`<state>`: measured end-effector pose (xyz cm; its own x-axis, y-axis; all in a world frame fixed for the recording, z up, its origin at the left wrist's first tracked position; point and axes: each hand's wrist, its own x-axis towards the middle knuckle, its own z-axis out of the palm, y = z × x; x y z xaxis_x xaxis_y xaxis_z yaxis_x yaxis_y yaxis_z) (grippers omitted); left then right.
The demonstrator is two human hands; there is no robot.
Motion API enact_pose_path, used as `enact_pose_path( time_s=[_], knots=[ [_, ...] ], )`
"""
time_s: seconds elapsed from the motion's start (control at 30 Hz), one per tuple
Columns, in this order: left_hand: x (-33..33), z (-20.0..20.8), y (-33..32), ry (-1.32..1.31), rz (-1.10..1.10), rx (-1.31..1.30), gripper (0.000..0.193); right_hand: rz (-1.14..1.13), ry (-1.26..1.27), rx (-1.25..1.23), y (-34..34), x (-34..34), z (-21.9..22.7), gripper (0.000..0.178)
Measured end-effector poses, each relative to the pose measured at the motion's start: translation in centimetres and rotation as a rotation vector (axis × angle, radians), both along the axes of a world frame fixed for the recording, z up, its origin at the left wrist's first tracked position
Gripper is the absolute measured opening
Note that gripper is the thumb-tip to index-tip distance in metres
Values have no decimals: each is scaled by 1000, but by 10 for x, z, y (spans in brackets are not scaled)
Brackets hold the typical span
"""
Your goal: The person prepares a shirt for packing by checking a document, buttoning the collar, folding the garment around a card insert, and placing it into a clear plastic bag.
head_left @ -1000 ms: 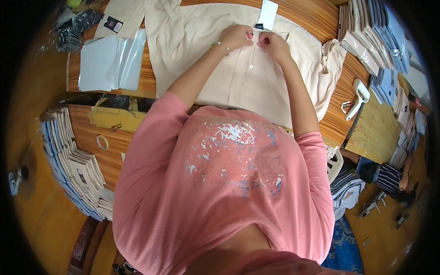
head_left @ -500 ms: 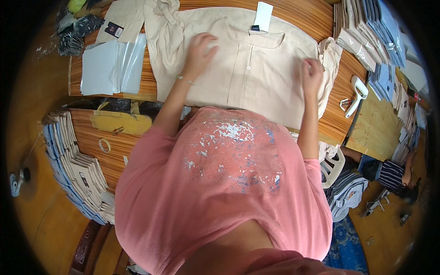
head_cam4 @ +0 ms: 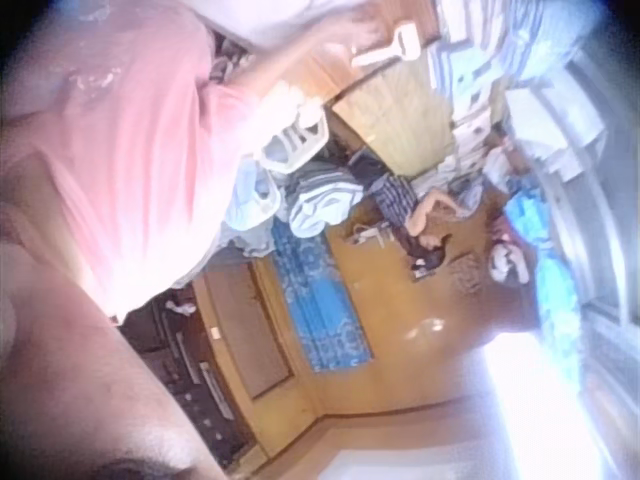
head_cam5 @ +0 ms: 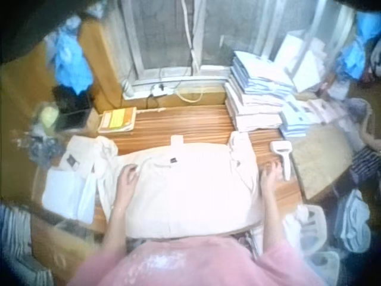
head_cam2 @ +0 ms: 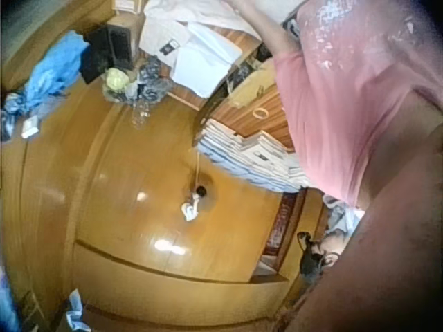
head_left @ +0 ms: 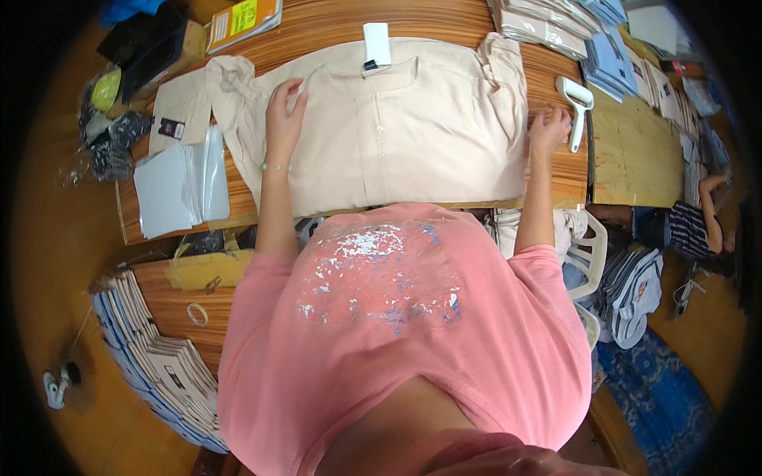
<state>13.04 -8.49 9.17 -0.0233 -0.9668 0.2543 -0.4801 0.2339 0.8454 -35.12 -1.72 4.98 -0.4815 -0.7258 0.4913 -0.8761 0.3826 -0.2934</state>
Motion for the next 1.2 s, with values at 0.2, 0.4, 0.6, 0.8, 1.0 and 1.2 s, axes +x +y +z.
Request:
enact_pose_path(
  time_s=[0.2, 0.4, 0.6, 0.8, 1.0, 1.2],
  knots=[
    [27, -54, 51, 80, -19, 289, 27, 96, 2, 256, 40, -69, -24, 32],
    [28, -45, 45, 172, -6, 257, 26, -22, 51, 331, 58, -74, -16, 31],
    [34, -38, -29, -150, 11, 60, 21, 13, 129, -1, 10, -25, -9, 30],
    [59, -45, -49, -895, 188, 387, 25, 912, -556, 276, -61, 70, 23, 32],
    [73, -12, -16, -708, 219, -52, 15, 785, -101, 689, -84, 43, -7, 52],
    [74, 52, 34, -271, 231, 153, 14, 901, -224, 757, -64, 15, 7, 32]
  ],
)
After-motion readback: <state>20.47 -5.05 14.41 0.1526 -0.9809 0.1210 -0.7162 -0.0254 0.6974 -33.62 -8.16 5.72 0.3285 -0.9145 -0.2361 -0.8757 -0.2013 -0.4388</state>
